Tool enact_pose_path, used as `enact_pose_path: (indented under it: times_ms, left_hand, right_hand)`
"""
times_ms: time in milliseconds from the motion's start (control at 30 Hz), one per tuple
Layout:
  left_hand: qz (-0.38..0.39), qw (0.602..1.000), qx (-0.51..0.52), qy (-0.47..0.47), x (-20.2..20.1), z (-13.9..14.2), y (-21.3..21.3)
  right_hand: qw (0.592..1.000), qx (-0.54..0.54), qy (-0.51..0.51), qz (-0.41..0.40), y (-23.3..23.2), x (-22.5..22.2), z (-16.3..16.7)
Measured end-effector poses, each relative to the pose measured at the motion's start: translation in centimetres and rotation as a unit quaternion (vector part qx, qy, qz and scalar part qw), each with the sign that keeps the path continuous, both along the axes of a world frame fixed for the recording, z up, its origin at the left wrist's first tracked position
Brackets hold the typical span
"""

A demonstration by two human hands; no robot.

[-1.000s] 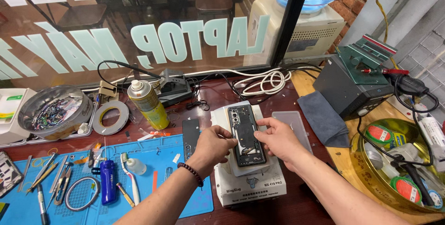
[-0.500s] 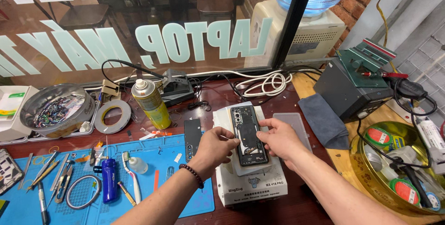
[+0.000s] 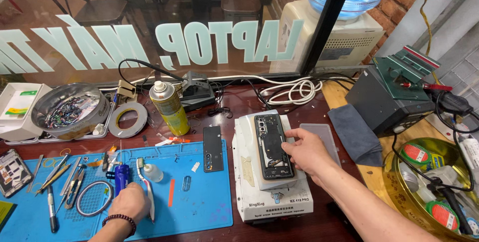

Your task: The person uses a plastic prying tool to separate the smartphone's back cover from the frame. They work along the edges until the cover pops off, then set the cover aside and briefly inspect the exposed internal components.

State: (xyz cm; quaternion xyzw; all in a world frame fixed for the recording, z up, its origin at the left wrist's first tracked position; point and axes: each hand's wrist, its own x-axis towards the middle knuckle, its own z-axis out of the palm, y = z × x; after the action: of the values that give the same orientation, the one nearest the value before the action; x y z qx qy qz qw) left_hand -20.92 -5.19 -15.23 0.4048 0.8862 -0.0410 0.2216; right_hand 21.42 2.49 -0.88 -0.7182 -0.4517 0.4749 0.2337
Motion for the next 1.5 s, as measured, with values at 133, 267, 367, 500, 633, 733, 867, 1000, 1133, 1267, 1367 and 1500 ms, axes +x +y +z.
enact_pose_path:
  times_ms: [133, 267, 367, 500, 633, 733, 867, 1000, 1133, 1267, 1367, 1500]
  left_hand:
    - [0.025, 1.000, 0.019, -0.002, -0.6, -2.2, 0.6]
    - [0.047, 0.998, 0.040, -0.019, -0.5, -2.1, -0.3]
    - [0.109, 0.993, 0.048, -0.017, 0.0, -1.0, -0.5]
    - [0.244, 0.952, 0.101, -0.154, 0.7, 0.5, -0.6]
    - [0.311, 0.876, 0.268, -0.252, 0.3, 2.5, -0.7]
    - [0.163, 0.922, 0.334, -0.105, 1.0, 4.6, -1.0]
    - [-0.001, 0.893, 0.449, -0.020, 3.6, 8.4, -1.2]
    - [-0.076, 0.868, 0.489, -0.041, 7.0, 11.7, -0.5]
    - [-0.072, 0.873, 0.472, -0.099, 10.1, 13.3, 0.4]
    - [-0.106, 0.860, 0.484, -0.122, 11.6, 14.0, 0.9]
    - [-0.063, 0.884, 0.443, -0.138, 12.2, 14.1, 1.3]
    - [0.022, 0.874, 0.360, -0.327, 11.8, 13.8, 2.6]
  right_hand:
    - [0.997, 0.033, -0.065, 0.018, -0.1, -0.4, 0.3]
    - [0.992, 0.065, -0.099, 0.031, -0.2, -0.4, 0.0]
    - [0.991, 0.067, -0.107, 0.036, -0.3, -0.2, -0.3]
    - [0.991, 0.063, -0.116, 0.035, 0.0, -0.2, -0.4]
    - [0.992, 0.059, -0.101, 0.044, 0.0, -0.2, -0.3]
    - [0.992, 0.052, -0.107, 0.037, -0.1, -0.2, -0.1]
    - [0.993, 0.038, -0.108, 0.041, -0.2, -0.5, 0.2]
    - [0.994, 0.041, -0.087, 0.042, -0.3, -0.5, 0.4]
    - [0.995, 0.040, -0.089, 0.032, -0.5, -0.3, 0.3]
    - [0.994, 0.061, -0.081, 0.032, -0.5, -0.2, -0.4]
    - [0.998, 0.022, -0.053, 0.020, -0.1, 0.4, -0.7]
    - [0.998, -0.017, 0.050, 0.022, 0.7, 1.3, -0.8]
